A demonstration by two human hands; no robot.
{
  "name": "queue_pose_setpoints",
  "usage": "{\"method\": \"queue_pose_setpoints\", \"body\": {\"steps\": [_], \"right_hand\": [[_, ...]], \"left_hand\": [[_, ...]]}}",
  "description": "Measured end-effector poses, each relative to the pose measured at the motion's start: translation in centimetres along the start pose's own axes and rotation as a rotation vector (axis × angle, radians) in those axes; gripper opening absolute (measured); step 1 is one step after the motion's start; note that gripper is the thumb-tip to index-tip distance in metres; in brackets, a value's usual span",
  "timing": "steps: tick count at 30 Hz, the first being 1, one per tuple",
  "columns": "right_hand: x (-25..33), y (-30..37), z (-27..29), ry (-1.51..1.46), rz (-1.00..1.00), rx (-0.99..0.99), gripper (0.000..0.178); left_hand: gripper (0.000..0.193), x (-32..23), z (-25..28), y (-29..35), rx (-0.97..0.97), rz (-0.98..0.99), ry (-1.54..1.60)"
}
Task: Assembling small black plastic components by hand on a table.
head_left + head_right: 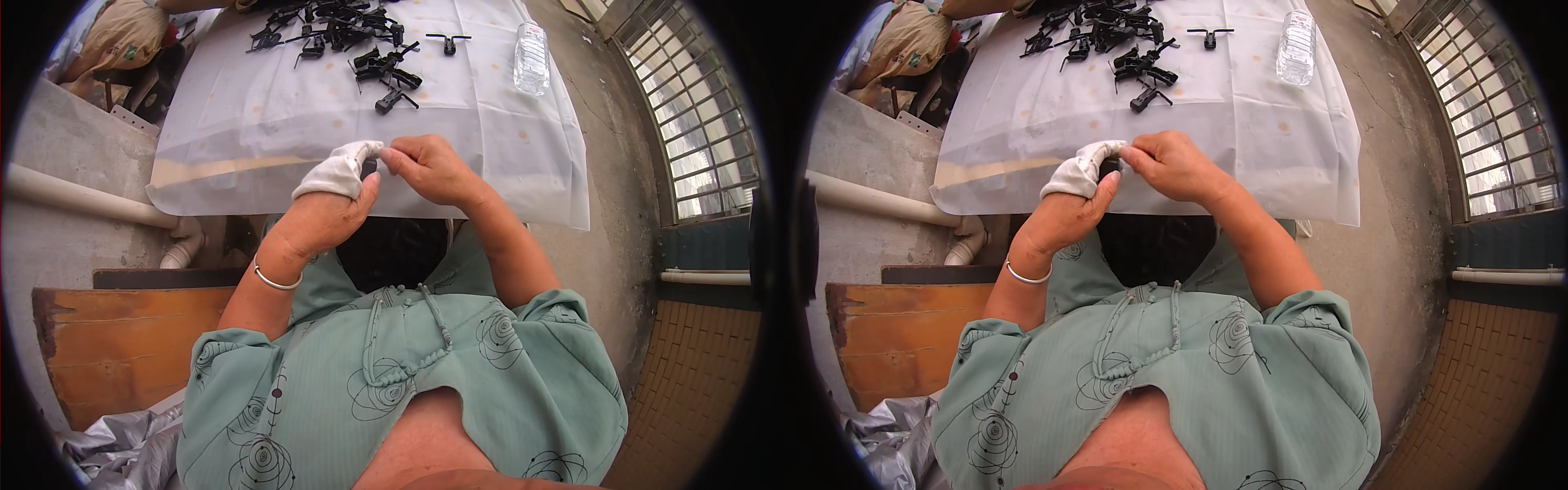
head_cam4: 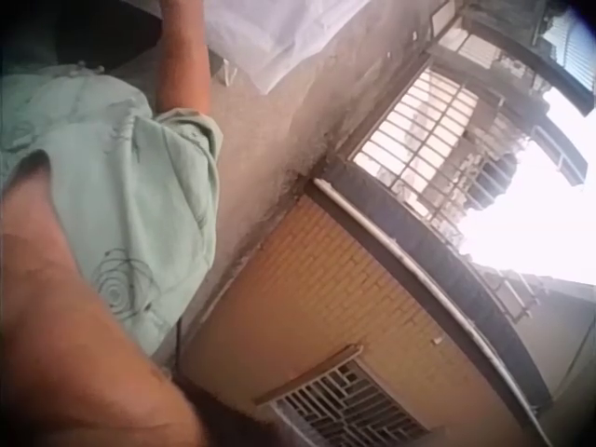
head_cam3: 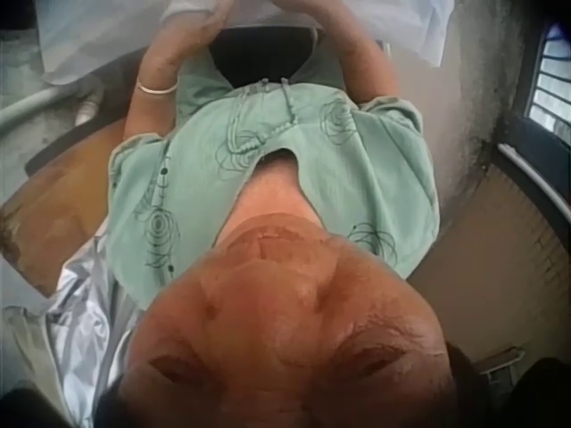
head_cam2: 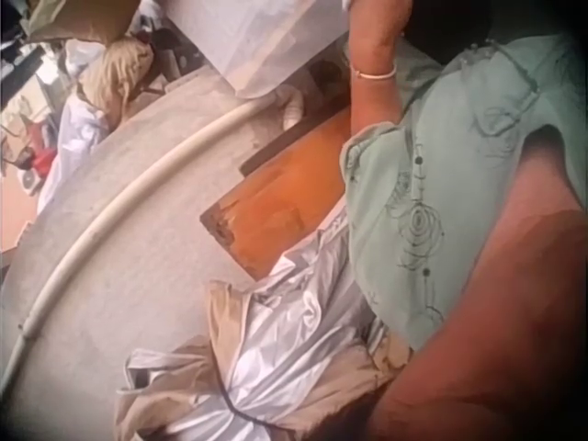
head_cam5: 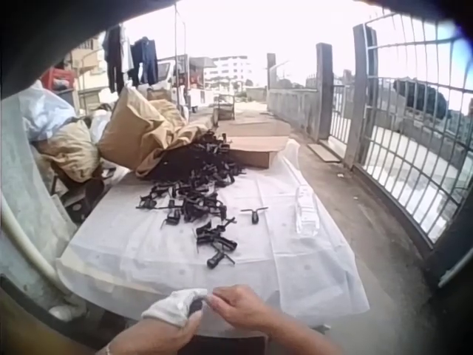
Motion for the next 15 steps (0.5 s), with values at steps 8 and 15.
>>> {"method": "queue_pose_setpoints", "body": {"steps": [8,15], "right_hand": [[-4.2,-3.5,3.2,0.963,0.001,-0.46,0.027],[0.0,0.0,-1.1,0.096,-0.231,-0.21,0.023]], "left_hand": [[0.024,2.7,-0.5,-0.9,-0.129,0.069,-0.097],[0.03,4.0,-1.6,-0.5,-0.286,0.074,0.313]]}}
Point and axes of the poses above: each hand's wrist, its own y-axis away from the middle knuckle, its own z-axis out of the back of the hand, x = y × z, the point moved 3 cm from there along -y, towards the middle knuckle, and after that the axes turned 8 degrees about z, right-handed, at the moved point
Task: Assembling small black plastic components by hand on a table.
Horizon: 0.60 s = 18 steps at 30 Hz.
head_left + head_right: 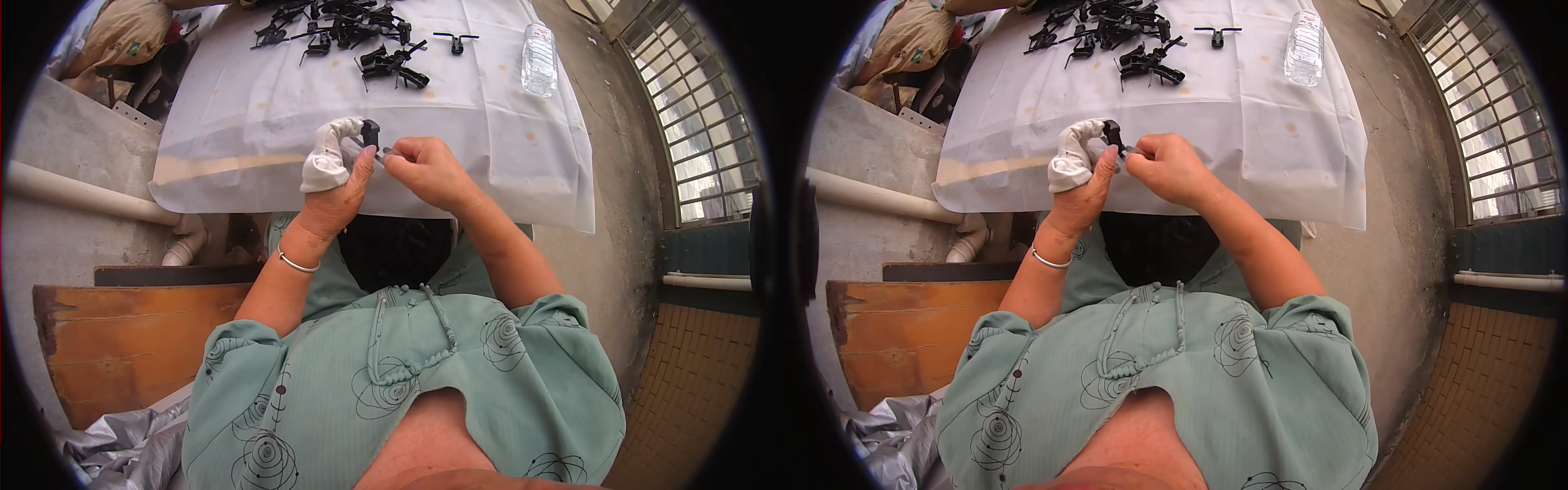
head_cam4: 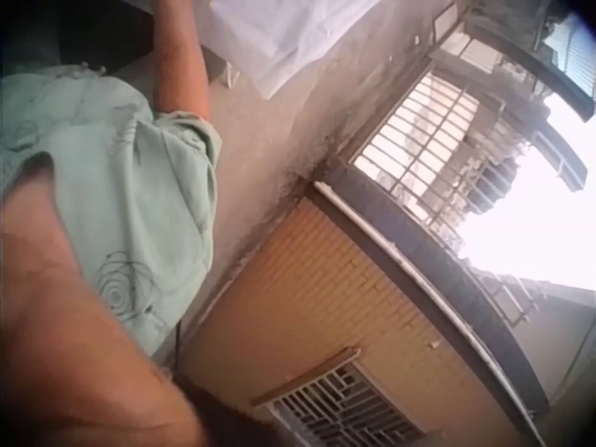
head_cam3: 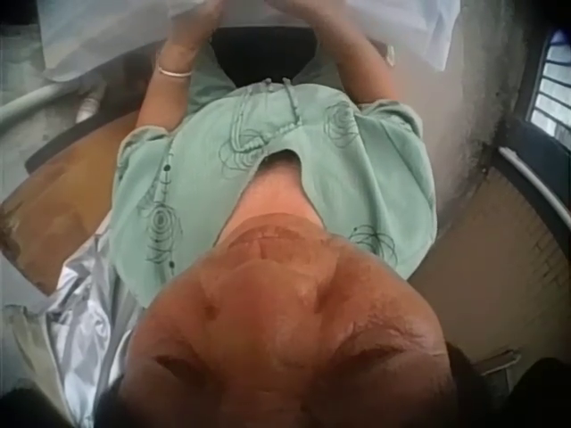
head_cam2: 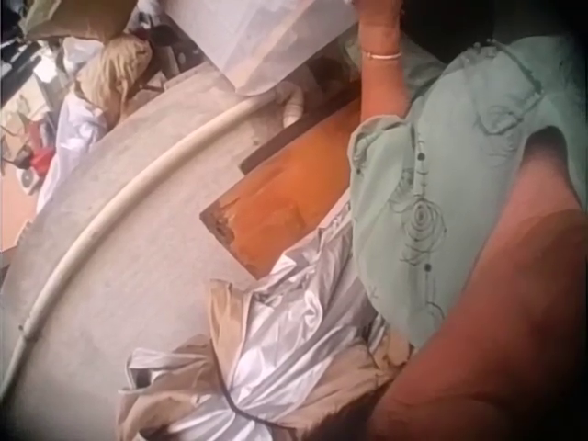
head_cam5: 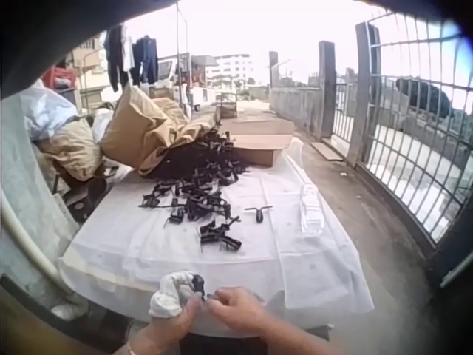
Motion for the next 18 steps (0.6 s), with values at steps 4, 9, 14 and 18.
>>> {"method": "queue_pose_setpoints", "body": {"steps": [4,9,14,18], "right_hand": [[2.4,1.3,-0.4,0.036,0.452,-0.098,0.026],[2.5,0.3,0.5,0.254,0.595,-0.389,0.021],[1.4,0.2,0.4,-0.124,0.398,-0.228,0.023],[2.0,1.0,0.4,0.044,0.418,-0.068,0.027]], "left_hand": [[0.029,-1.3,-0.8,0.0,0.156,0.102,0.36],[0.028,-2.7,-0.3,0.6,0.362,0.388,0.429],[0.027,-3.3,-0.5,1.1,0.33,0.324,0.432],[0.027,-3.5,-0.2,0.9,0.196,0.264,0.249]]}}
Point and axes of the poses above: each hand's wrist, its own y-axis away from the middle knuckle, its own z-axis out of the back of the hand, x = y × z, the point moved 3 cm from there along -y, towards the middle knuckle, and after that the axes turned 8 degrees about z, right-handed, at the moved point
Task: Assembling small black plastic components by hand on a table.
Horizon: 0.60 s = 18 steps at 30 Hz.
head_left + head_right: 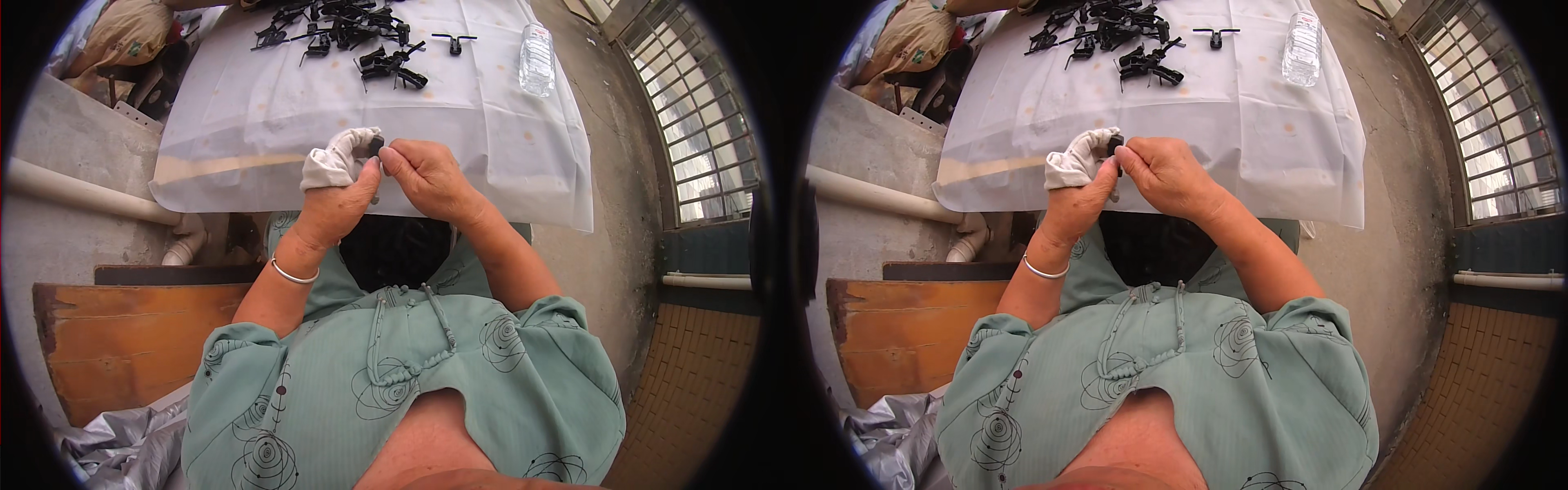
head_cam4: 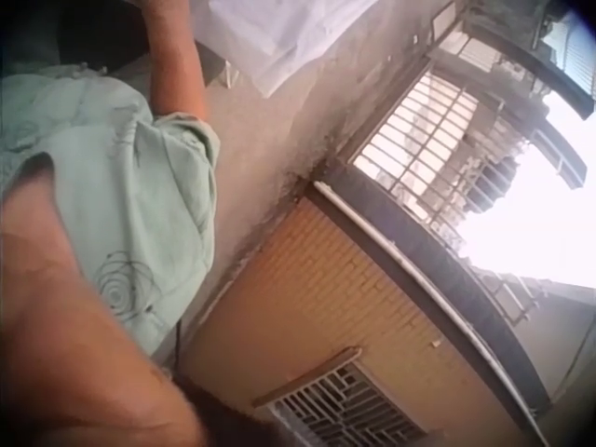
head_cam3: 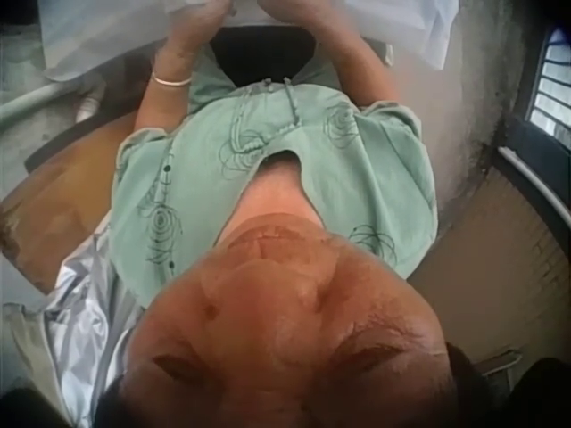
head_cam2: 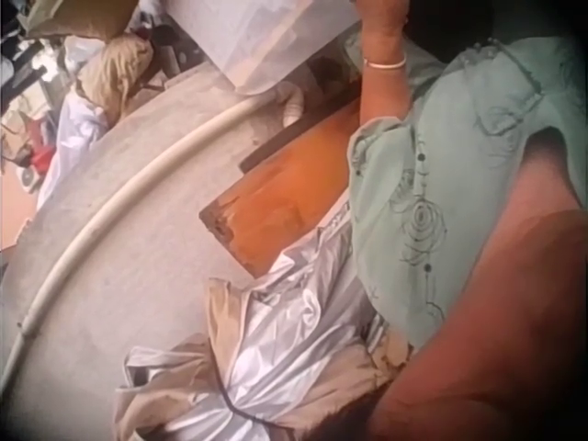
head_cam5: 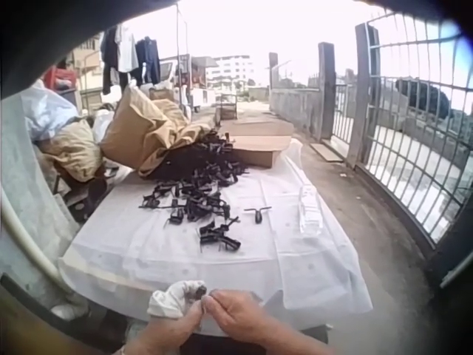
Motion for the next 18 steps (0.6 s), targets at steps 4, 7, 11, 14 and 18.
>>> {"method": "queue_pose_setpoints", "body": {"steps": [4,7,11,14,18], "right_hand": [[-1.4,0.4,-1.3,-0.097,-0.161,0.002,0.025],[-1.6,0.6,-2.0,-0.212,-0.195,-0.054,0.024],[-0.9,0.3,-0.8,-0.332,-0.112,-0.021,0.023],[-1.1,0.3,0.5,-0.073,-0.153,0.029,0.02],[-1.3,0.6,0.9,-0.007,-0.029,0.178,0.013]], "left_hand": [[0.03,0.1,-0.4,-0.1,-0.101,-0.381,-0.415],[0.031,0.1,-0.1,0.0,-0.084,-0.291,-0.397],[0.03,0.4,0.5,-0.7,-0.036,-0.169,-0.081],[0.032,0.6,1.4,-0.8,0.003,-0.073,0.06],[0.029,0.6,0.9,-0.8,0.029,0.085,0.12]]}}
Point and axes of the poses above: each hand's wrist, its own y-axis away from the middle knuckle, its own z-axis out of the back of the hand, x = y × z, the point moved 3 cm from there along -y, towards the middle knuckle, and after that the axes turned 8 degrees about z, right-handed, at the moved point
